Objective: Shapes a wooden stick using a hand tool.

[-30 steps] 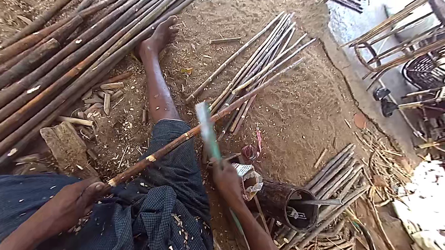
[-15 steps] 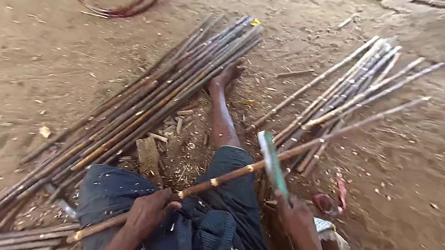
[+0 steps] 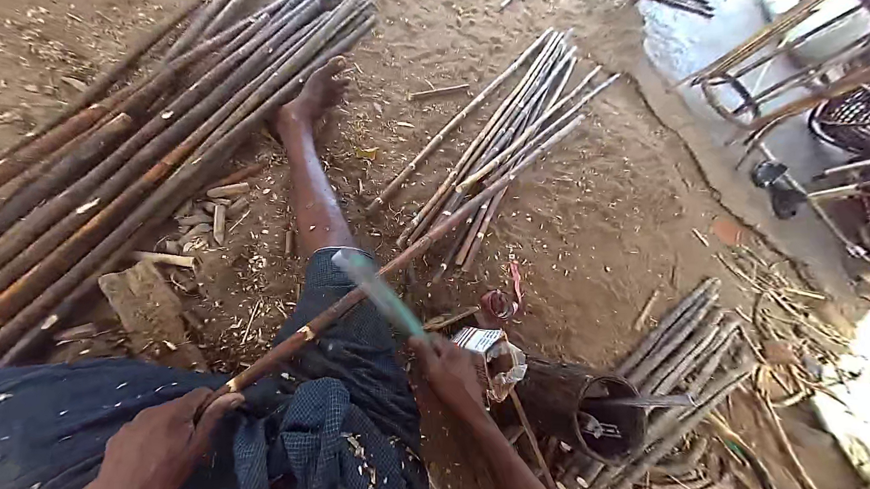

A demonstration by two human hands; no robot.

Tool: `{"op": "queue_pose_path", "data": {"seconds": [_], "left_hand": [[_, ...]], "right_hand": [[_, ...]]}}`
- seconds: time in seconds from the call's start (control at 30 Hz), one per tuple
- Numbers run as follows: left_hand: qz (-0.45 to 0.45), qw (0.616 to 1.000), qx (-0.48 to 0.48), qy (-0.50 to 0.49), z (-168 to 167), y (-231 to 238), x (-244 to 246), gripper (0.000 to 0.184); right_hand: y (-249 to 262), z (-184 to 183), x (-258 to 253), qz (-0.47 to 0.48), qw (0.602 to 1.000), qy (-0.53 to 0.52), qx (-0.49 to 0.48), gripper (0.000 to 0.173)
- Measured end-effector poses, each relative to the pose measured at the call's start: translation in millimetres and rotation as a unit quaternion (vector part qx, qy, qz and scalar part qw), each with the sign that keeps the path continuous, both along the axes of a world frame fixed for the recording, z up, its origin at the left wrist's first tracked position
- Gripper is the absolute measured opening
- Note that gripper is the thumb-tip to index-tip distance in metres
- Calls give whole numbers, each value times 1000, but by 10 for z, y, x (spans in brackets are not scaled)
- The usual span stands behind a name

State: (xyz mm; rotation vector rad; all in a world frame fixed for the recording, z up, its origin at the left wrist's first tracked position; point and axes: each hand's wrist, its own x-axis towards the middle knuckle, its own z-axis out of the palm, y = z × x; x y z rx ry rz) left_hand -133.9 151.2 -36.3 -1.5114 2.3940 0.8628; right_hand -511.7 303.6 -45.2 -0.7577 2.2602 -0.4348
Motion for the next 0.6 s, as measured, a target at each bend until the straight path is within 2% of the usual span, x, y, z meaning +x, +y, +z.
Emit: {"op": "queue_pose_path", "data": {"seconds": [0.03, 0.07, 0.1, 0.17, 0.2, 0.3, 0.33, 0.43, 0.47, 0.57, 0.6], "left_hand": [[-2, 1000, -21, 1, -5, 31, -15, 82], [-2, 999, -52, 5, -13, 80, -30, 84], [1, 997, -76, 10, -6, 112, -49, 85], [5, 995, -98, 14, 4, 133, -64, 86], [6, 995, -94, 11, 9, 137, -56, 88], [6, 998, -62, 9, -35, 85, -26, 89], [9, 999, -41, 15, -53, 69, -15, 87], [22, 998, 41, 42, -77, -60, 85, 74], [20, 997, 51, 55, -89, -92, 109, 72], [8, 996, 48, 74, -136, -141, 75, 65], [3, 996, 47, 76, -141, -143, 68, 61]], "right_hand": [[-27, -34, -79, -64, 998, -1, -23, 56], [-49, -40, -93, -90, 995, 1, -33, 58], [-63, 11, -35, -56, 998, -2, -20, 57], [-53, 128, 135, 96, 995, 6, 28, 55], [-41, 165, 150, 116, 992, 7, 41, 56], [-27, 78, -68, -60, 998, 5, -27, 64], [-28, 23, -72, -74, 996, 11, -38, 64], [-14, 44, 159, 110, 993, 27, 12, 53], [-20, 79, 144, 98, 995, 21, 16, 54], [-31, 55, -75, -80, 996, -1, -26, 65], [-24, 63, -49, -66, 998, 1, -22, 64]]}}
